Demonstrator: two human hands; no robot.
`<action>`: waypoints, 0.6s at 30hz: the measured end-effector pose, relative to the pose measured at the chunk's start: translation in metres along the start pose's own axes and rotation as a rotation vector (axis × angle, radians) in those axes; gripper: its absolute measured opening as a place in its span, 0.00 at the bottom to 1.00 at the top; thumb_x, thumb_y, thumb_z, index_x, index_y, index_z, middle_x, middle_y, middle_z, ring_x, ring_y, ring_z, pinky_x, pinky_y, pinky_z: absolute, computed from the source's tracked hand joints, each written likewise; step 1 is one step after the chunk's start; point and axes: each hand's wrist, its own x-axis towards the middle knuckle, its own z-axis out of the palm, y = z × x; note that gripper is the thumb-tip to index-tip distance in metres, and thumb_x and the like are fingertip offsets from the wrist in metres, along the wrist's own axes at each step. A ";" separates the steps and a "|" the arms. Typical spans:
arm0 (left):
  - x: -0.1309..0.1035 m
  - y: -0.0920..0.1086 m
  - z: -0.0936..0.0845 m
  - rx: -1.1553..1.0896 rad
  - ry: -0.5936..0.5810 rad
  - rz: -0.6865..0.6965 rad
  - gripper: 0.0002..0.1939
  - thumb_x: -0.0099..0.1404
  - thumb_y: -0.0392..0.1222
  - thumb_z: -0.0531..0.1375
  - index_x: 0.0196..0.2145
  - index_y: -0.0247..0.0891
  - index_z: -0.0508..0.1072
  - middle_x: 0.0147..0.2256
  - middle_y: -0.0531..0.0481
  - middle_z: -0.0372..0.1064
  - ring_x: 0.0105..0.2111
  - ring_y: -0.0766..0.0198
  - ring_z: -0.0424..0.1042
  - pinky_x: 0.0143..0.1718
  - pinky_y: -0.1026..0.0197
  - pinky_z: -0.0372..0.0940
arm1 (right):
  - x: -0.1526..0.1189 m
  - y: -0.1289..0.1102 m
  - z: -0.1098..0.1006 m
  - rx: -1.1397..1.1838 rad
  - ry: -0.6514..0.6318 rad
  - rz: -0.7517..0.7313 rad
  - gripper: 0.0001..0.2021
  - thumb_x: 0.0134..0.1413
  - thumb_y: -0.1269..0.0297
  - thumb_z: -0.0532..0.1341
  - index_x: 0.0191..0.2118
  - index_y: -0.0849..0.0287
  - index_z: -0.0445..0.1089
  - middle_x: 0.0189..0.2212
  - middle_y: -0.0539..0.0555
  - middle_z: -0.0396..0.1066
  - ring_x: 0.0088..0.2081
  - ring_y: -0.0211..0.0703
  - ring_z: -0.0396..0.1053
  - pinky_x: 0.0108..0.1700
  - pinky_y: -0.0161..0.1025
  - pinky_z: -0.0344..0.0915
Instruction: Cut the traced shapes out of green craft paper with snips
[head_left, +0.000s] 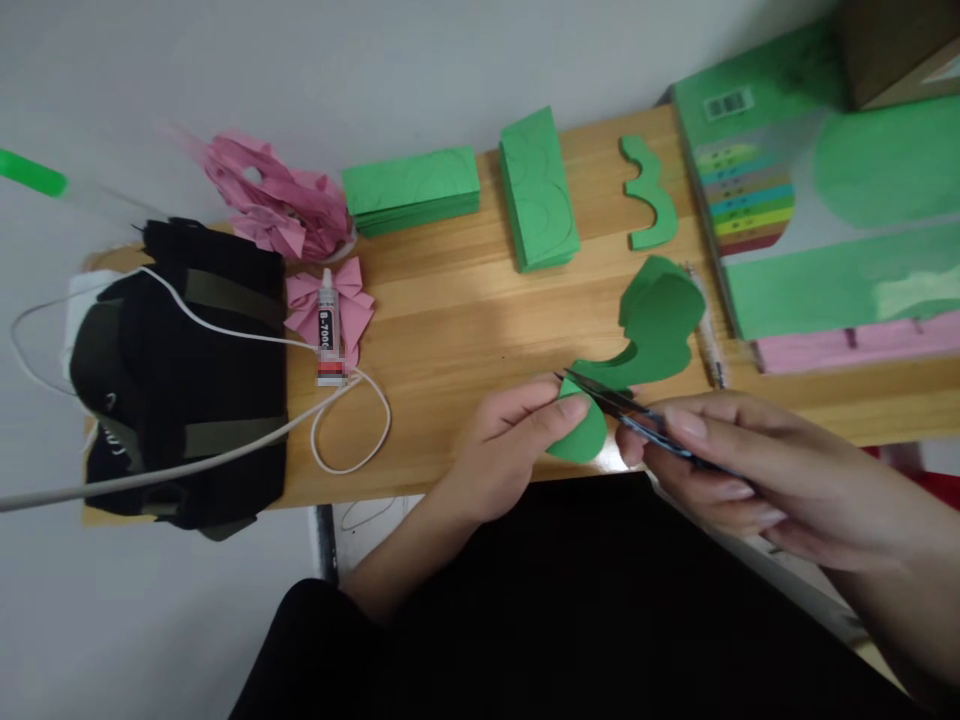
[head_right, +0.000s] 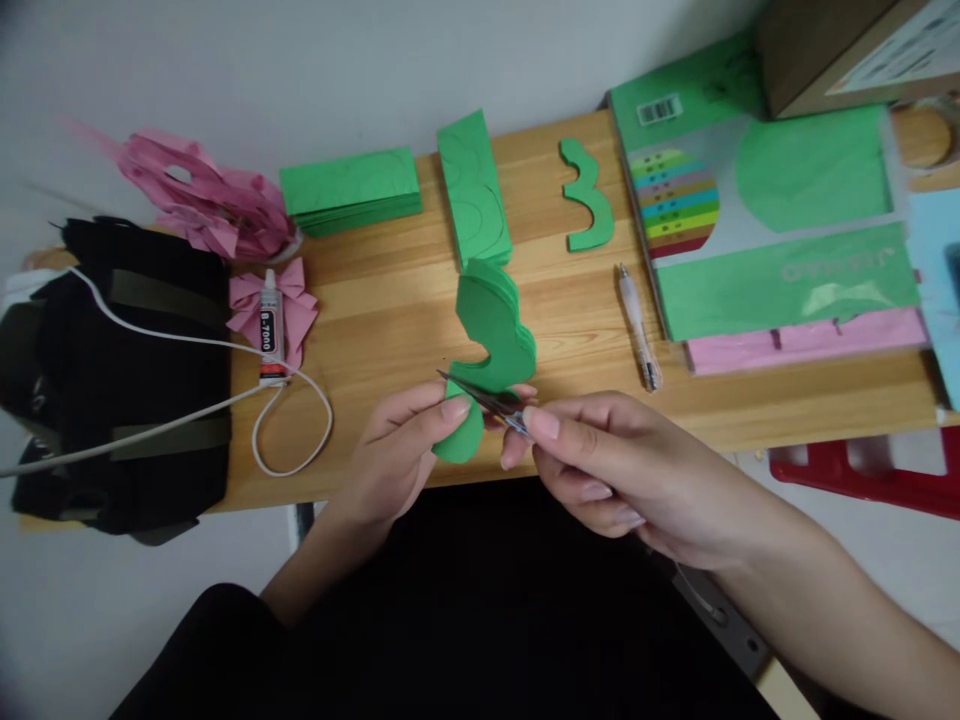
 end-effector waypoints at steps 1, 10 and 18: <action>0.000 0.001 0.001 -0.001 0.002 -0.007 0.14 0.68 0.45 0.60 0.26 0.38 0.73 0.29 0.50 0.68 0.33 0.62 0.68 0.40 0.58 0.64 | 0.000 -0.001 -0.001 -0.007 0.014 0.002 0.17 0.51 0.46 0.70 0.29 0.57 0.76 0.15 0.40 0.47 0.14 0.25 0.36 0.12 0.28 0.29; 0.002 0.001 0.001 0.031 0.000 -0.069 0.14 0.66 0.45 0.59 0.23 0.39 0.68 0.26 0.52 0.62 0.31 0.63 0.65 0.40 0.57 0.62 | -0.001 -0.002 -0.004 -0.076 0.107 0.040 0.20 0.46 0.43 0.71 0.27 0.57 0.74 0.14 0.40 0.48 0.14 0.25 0.36 0.12 0.29 0.28; 0.002 0.005 0.003 -0.002 -0.027 -0.119 0.14 0.65 0.43 0.58 0.22 0.40 0.65 0.25 0.52 0.58 0.32 0.61 0.64 0.44 0.55 0.62 | 0.000 -0.002 -0.006 -0.115 0.125 0.044 0.22 0.45 0.42 0.72 0.25 0.57 0.73 0.14 0.41 0.49 0.14 0.26 0.37 0.13 0.29 0.30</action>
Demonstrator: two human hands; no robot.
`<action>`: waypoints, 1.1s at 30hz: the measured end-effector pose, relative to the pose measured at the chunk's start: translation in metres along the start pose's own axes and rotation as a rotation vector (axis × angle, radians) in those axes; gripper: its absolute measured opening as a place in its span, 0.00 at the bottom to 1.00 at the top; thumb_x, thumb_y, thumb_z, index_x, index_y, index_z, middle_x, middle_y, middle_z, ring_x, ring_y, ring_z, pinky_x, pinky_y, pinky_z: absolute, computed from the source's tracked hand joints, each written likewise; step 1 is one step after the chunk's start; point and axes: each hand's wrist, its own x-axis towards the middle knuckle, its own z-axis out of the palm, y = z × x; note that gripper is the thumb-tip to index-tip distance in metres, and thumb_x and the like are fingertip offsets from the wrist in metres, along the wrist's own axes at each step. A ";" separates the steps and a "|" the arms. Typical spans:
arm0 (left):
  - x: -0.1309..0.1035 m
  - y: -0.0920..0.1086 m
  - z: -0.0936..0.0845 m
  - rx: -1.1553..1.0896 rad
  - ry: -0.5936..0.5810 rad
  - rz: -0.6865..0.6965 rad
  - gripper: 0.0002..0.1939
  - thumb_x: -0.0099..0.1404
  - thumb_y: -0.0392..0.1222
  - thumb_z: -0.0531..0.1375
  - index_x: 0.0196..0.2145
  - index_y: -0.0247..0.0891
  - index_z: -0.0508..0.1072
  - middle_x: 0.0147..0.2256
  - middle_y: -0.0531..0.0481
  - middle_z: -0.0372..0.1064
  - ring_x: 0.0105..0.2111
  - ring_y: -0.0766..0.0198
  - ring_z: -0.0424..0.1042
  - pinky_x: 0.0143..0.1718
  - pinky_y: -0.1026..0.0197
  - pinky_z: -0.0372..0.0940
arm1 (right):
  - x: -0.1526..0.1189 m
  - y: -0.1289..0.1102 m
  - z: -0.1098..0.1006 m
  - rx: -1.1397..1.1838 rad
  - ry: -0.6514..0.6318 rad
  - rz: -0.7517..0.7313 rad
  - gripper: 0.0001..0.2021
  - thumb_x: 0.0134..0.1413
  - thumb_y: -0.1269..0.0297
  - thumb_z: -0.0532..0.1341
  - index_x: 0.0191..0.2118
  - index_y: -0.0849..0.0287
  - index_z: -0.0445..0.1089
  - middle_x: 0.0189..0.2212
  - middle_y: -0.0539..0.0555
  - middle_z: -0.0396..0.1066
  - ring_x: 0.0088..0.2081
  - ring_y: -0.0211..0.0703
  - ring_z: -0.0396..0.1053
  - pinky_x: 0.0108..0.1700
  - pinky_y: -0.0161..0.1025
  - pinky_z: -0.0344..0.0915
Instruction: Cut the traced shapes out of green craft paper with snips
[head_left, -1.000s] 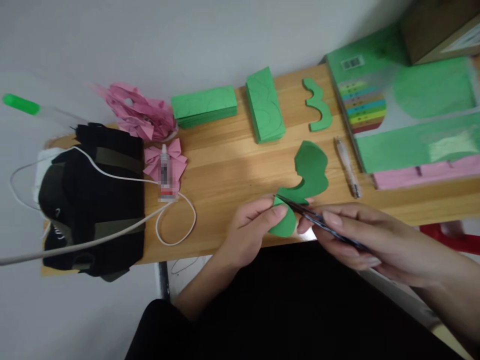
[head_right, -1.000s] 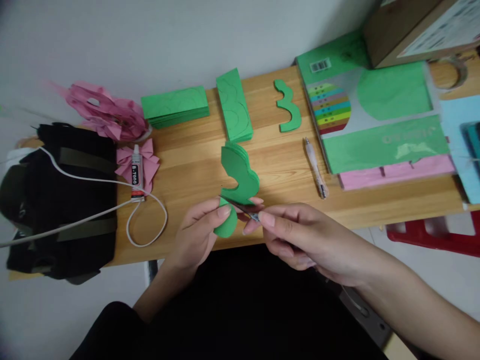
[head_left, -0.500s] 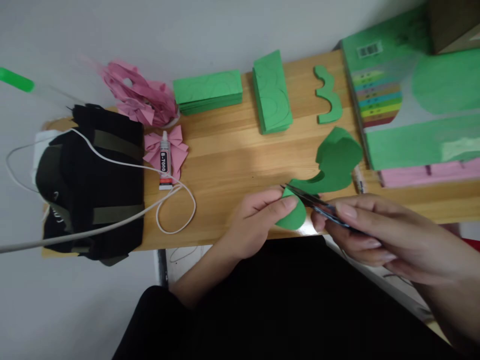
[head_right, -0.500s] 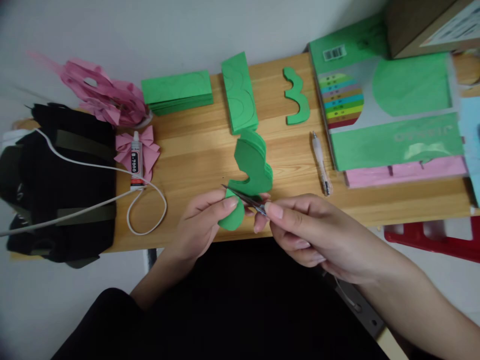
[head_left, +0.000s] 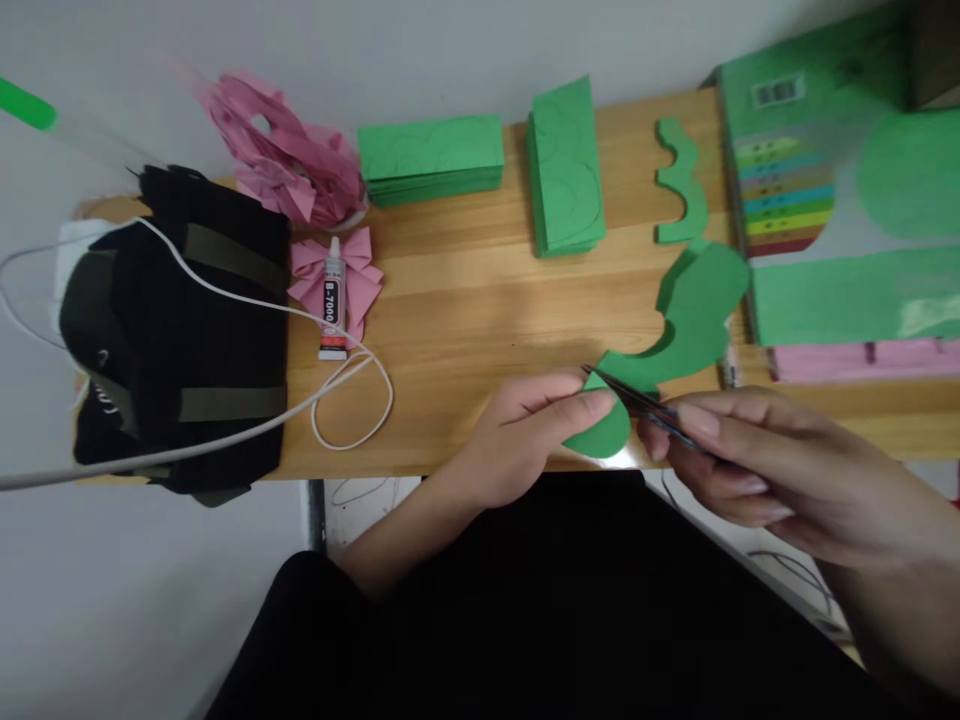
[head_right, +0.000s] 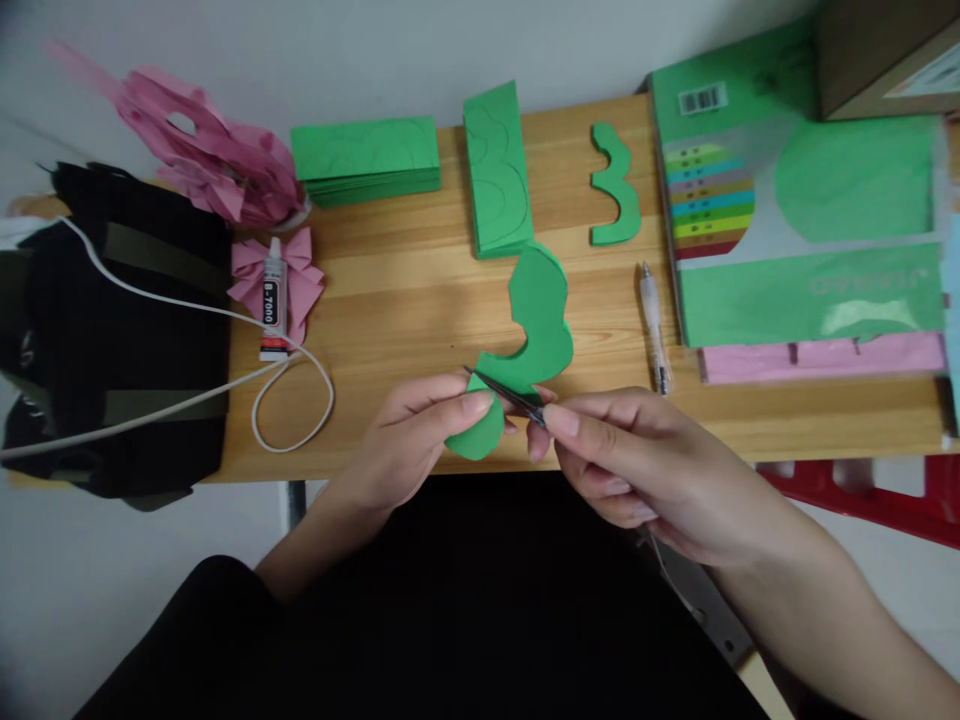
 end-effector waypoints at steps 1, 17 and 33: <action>0.000 0.000 0.000 0.001 -0.002 0.002 0.14 0.65 0.43 0.58 0.22 0.40 0.65 0.25 0.52 0.58 0.32 0.61 0.64 0.44 0.55 0.62 | 0.000 0.000 0.000 -0.002 0.005 -0.003 0.22 0.45 0.42 0.72 0.24 0.58 0.72 0.14 0.41 0.49 0.14 0.26 0.38 0.13 0.29 0.30; 0.006 -0.010 0.001 -0.096 0.037 -0.028 0.14 0.63 0.48 0.61 0.25 0.38 0.69 0.26 0.51 0.65 0.32 0.62 0.66 0.42 0.55 0.64 | 0.008 0.006 0.000 0.028 0.058 -0.042 0.21 0.45 0.45 0.73 0.23 0.59 0.75 0.13 0.41 0.47 0.15 0.26 0.37 0.14 0.29 0.32; 0.014 -0.007 -0.006 -0.433 0.025 -0.039 0.10 0.68 0.39 0.58 0.33 0.34 0.79 0.39 0.42 0.80 0.42 0.56 0.80 0.40 0.61 0.69 | 0.016 -0.003 -0.009 0.021 0.228 -0.467 0.18 0.51 0.43 0.68 0.32 0.55 0.75 0.15 0.42 0.51 0.15 0.30 0.42 0.16 0.34 0.38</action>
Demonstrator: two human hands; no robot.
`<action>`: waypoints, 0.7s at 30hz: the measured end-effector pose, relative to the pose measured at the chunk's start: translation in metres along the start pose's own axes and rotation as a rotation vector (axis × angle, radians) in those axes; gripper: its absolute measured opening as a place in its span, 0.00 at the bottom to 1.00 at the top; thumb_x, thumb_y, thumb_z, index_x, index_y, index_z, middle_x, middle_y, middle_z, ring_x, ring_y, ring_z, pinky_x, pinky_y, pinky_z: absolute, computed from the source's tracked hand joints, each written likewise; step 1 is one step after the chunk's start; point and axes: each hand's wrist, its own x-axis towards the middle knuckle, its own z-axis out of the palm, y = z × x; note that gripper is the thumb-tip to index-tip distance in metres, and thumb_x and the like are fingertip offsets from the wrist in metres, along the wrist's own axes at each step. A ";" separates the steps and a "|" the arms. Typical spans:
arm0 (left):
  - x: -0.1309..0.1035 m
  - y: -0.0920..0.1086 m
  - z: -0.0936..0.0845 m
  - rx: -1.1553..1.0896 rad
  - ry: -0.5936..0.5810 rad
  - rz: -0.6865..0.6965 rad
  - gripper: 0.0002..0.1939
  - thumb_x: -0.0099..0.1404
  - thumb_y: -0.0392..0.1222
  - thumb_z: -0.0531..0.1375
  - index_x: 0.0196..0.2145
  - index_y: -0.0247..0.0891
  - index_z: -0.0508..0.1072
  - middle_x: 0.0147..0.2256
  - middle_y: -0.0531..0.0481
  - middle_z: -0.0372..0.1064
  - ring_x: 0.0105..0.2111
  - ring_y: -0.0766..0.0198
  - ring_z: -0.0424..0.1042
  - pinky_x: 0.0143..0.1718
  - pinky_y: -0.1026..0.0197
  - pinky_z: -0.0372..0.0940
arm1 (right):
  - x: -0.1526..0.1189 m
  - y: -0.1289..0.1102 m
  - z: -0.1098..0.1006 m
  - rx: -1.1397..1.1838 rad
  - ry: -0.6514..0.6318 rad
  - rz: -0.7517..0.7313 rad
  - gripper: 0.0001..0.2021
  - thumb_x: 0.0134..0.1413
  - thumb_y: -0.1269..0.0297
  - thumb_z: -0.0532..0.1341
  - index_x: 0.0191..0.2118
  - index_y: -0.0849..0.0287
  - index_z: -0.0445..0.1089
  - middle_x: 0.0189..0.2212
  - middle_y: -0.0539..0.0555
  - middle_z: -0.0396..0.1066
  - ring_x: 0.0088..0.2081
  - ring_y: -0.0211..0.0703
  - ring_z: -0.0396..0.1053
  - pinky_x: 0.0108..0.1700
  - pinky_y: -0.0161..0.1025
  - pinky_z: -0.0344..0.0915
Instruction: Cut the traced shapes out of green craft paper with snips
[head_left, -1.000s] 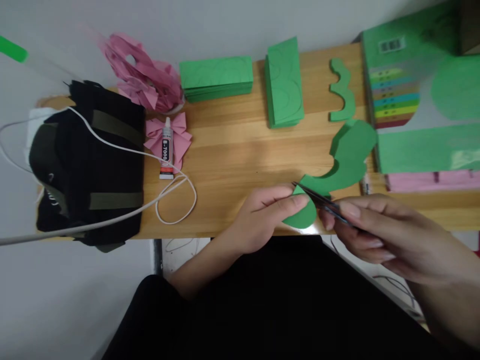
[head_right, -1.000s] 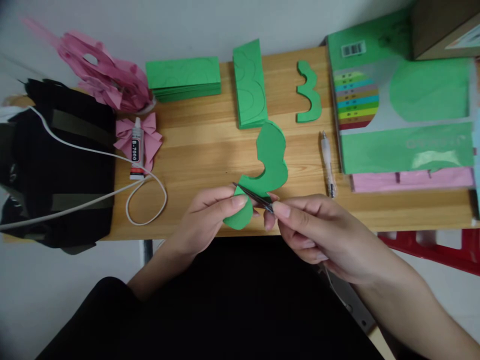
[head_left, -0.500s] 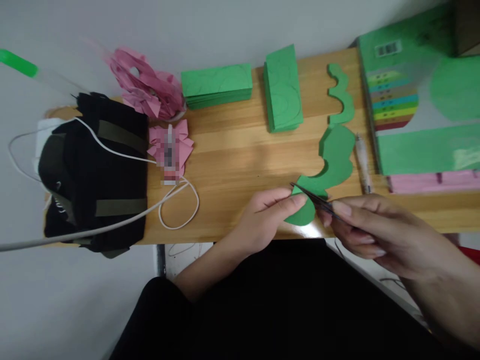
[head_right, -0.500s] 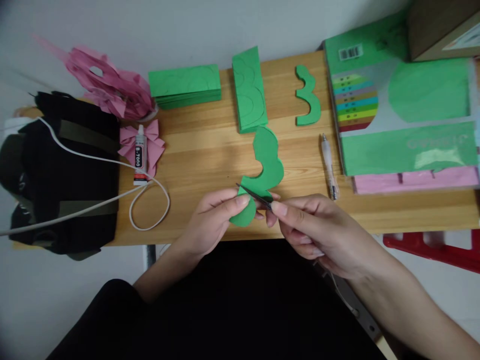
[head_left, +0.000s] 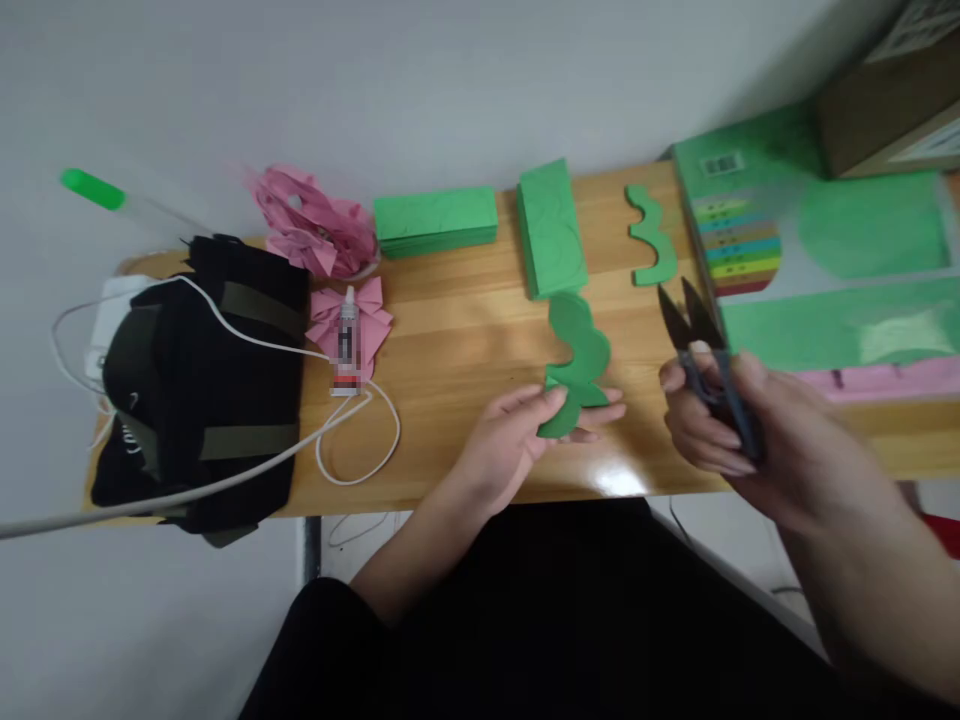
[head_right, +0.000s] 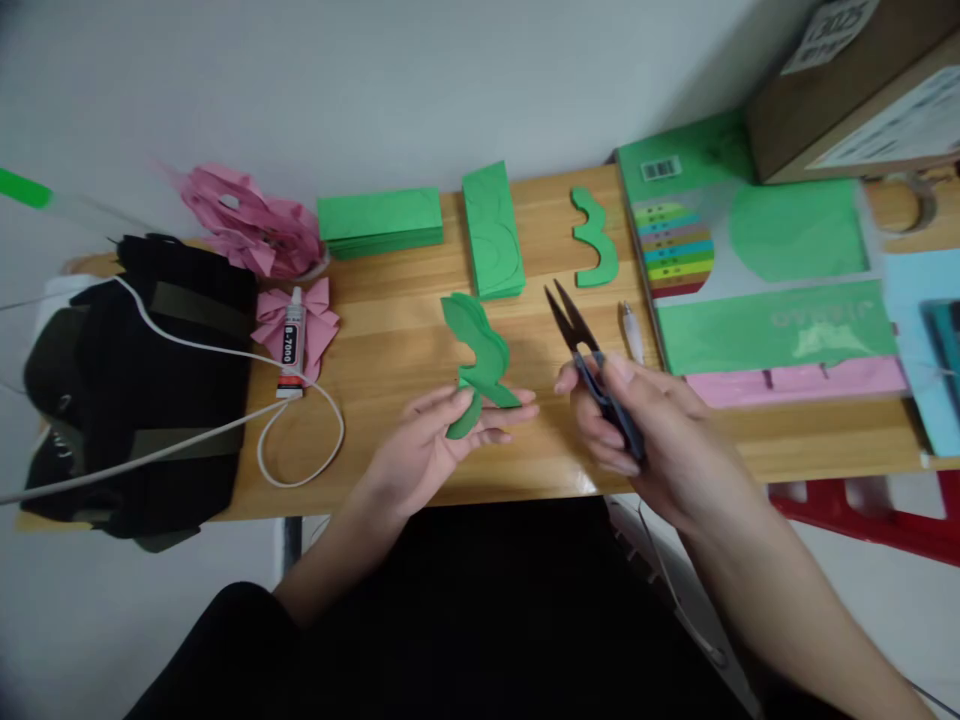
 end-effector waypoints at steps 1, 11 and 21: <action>0.001 0.001 0.001 -0.030 0.002 -0.011 0.11 0.69 0.37 0.57 0.34 0.33 0.79 0.40 0.41 0.80 0.43 0.57 0.81 0.40 0.62 0.69 | 0.003 0.004 0.000 -0.044 0.058 -0.071 0.18 0.52 0.43 0.67 0.33 0.55 0.75 0.15 0.42 0.52 0.16 0.31 0.44 0.17 0.34 0.40; -0.012 -0.001 -0.014 0.253 0.264 -0.115 0.09 0.69 0.41 0.59 0.33 0.34 0.74 0.45 0.42 0.78 0.33 0.59 0.81 0.31 0.61 0.71 | 0.028 0.046 0.013 -0.533 0.252 -0.234 0.10 0.54 0.55 0.62 0.33 0.56 0.74 0.17 0.45 0.61 0.17 0.36 0.53 0.20 0.36 0.51; -0.044 0.018 -0.031 0.666 0.261 0.067 0.18 0.65 0.53 0.61 0.28 0.36 0.77 0.21 0.49 0.73 0.21 0.67 0.69 0.22 0.65 0.58 | 0.031 0.076 -0.001 -0.999 0.561 -0.334 0.12 0.53 0.58 0.60 0.40 0.59 0.73 0.28 0.60 0.74 0.29 0.57 0.71 0.31 0.47 0.64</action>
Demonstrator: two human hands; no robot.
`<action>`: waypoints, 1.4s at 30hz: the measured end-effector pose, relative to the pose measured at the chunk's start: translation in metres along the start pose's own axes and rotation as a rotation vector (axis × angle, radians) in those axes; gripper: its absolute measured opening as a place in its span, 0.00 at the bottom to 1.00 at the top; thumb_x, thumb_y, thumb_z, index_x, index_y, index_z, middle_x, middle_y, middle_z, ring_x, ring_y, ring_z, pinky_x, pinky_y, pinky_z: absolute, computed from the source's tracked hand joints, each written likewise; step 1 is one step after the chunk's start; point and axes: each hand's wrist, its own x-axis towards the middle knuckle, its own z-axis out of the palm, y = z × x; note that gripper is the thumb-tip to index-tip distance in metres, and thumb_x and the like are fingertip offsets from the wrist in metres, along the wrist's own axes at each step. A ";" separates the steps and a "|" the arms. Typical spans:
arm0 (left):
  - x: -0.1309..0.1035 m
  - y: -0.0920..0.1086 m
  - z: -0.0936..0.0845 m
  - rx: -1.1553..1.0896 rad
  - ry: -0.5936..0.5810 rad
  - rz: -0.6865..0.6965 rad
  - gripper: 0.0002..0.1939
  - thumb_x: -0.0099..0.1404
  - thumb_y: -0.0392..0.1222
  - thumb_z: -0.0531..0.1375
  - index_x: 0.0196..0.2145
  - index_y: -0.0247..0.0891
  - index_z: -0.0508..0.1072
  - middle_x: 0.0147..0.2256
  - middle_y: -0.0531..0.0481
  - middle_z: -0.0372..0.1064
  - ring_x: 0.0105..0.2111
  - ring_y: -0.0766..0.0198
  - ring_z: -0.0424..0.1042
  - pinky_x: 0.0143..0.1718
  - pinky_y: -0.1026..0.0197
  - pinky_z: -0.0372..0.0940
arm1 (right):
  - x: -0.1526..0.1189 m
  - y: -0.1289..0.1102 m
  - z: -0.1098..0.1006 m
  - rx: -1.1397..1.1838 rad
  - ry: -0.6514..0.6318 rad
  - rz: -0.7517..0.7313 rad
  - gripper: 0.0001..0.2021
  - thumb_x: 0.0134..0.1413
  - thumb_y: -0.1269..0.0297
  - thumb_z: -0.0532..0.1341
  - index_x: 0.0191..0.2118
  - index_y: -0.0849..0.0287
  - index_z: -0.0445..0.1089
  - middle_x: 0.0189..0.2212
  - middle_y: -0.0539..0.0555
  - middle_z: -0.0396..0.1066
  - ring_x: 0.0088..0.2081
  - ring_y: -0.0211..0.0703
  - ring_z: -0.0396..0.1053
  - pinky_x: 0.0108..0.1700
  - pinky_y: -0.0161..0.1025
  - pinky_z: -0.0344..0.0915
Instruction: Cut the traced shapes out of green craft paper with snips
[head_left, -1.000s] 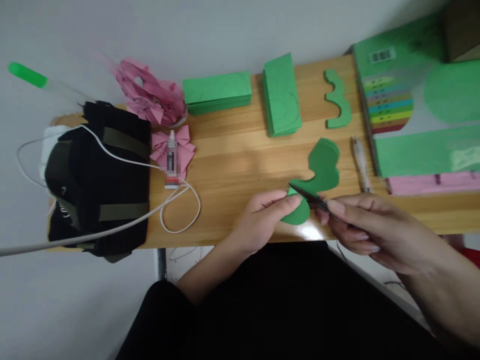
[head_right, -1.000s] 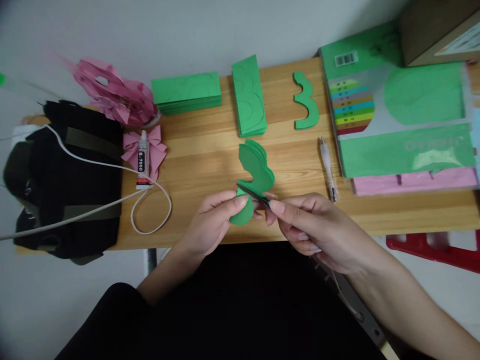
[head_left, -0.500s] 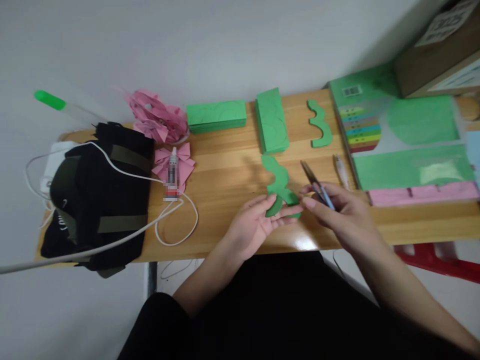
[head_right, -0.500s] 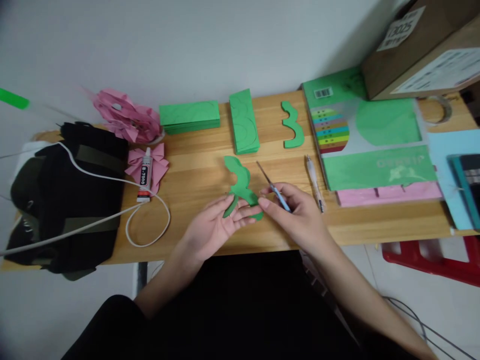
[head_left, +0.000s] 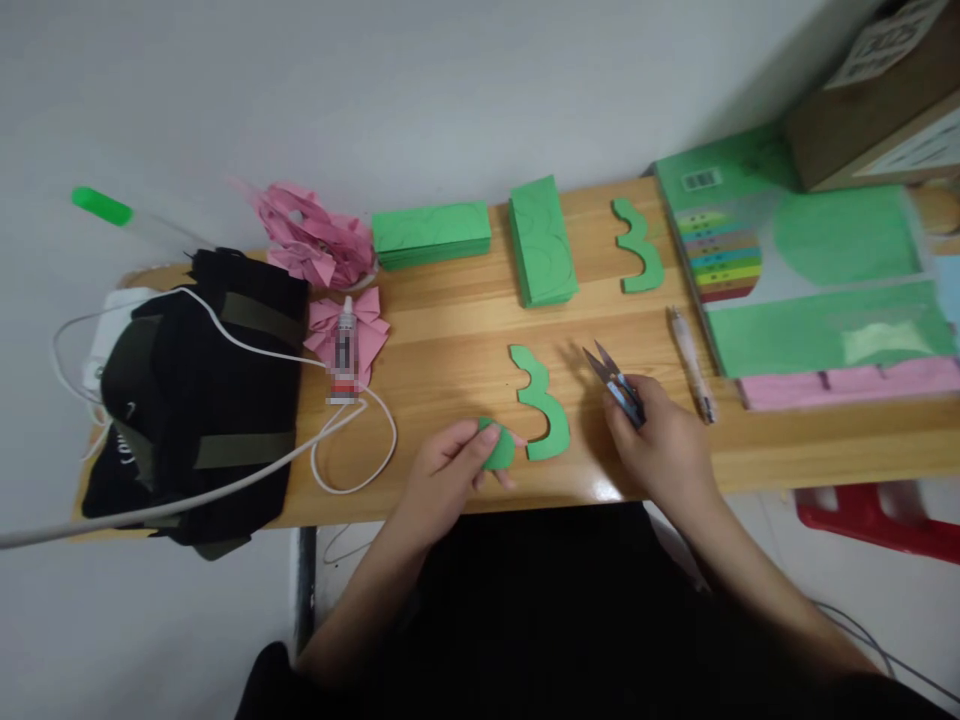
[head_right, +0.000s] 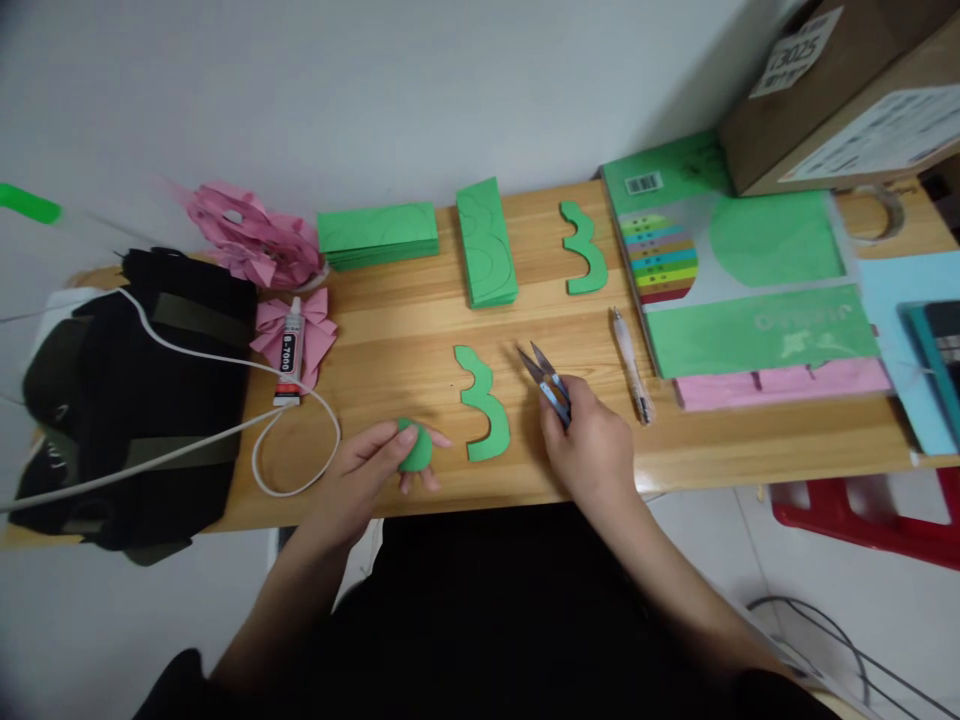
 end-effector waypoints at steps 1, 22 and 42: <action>0.004 0.000 0.003 -0.027 0.010 0.025 0.18 0.65 0.53 0.61 0.27 0.36 0.77 0.22 0.49 0.73 0.20 0.69 0.67 0.22 0.65 0.57 | 0.000 0.001 0.003 -0.037 0.025 -0.018 0.13 0.53 0.60 0.59 0.42 0.61 0.72 0.30 0.63 0.75 0.31 0.59 0.71 0.33 0.49 0.65; 0.044 -0.006 0.068 0.047 -0.094 0.282 0.16 0.68 0.43 0.57 0.25 0.37 0.76 0.44 0.42 0.78 0.48 0.56 0.74 0.53 0.54 0.65 | -0.024 -0.024 -0.024 0.662 -0.051 0.016 0.11 0.55 0.57 0.65 0.27 0.57 0.75 0.23 0.52 0.74 0.25 0.43 0.70 0.29 0.39 0.68; 0.110 -0.028 0.206 1.328 -0.509 0.956 0.22 0.72 0.50 0.54 0.58 0.39 0.72 0.70 0.38 0.50 0.72 0.42 0.44 0.69 0.39 0.48 | -0.029 0.115 -0.113 0.588 0.822 0.506 0.13 0.42 0.56 0.71 0.22 0.60 0.72 0.19 0.48 0.67 0.22 0.35 0.62 0.23 0.35 0.59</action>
